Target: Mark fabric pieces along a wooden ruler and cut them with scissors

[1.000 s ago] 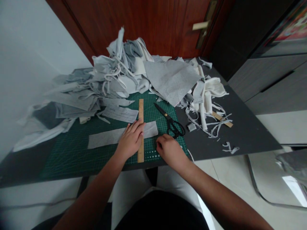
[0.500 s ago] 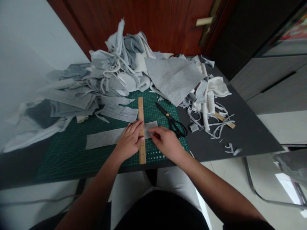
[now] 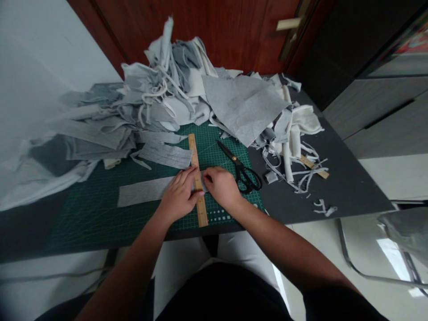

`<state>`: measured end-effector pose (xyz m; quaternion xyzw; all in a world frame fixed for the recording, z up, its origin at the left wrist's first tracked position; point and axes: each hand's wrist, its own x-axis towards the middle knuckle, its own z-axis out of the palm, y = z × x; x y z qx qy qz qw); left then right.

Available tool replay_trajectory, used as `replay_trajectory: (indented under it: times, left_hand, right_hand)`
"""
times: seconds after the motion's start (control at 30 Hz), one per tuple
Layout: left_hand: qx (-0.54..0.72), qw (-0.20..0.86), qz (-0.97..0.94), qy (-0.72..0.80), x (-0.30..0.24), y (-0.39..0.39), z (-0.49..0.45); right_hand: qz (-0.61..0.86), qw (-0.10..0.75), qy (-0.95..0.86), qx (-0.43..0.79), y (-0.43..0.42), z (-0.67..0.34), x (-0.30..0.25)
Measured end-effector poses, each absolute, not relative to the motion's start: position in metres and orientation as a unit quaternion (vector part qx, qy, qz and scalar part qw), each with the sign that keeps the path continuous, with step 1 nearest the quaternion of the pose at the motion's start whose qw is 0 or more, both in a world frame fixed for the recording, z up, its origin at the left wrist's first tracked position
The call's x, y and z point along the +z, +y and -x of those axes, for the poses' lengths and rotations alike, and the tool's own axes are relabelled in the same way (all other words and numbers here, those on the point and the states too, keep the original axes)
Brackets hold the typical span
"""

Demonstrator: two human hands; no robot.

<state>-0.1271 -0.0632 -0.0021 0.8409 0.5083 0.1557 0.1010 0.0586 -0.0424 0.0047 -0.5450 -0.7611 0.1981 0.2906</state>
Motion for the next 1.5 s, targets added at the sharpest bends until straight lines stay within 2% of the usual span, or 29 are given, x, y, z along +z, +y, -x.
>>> replay_trajectory:
  times: [0.23,0.8,1.13,1.5]
  left_hand:
    - [0.148,0.158,-0.835,0.506,0.000,-0.060,0.132]
    - [0.147,0.151,-0.834,0.510,0.001,-0.061,0.133]
    - [0.145,0.160,-0.826,0.521,0.004,-0.063,0.131]
    - [0.150,0.154,-0.823,0.525,0.005,-0.064,0.130]
  right_hand:
    - [0.534,0.288,-0.774,0.183,-0.044,-0.051,0.002]
    - [0.514,0.244,-0.789,0.232,-0.040,-0.052,0.010]
    - [0.536,0.215,-0.785,0.222,-0.030,-0.056,0.019]
    - [0.516,0.265,-0.767,0.274,-0.028,-0.059,0.024]
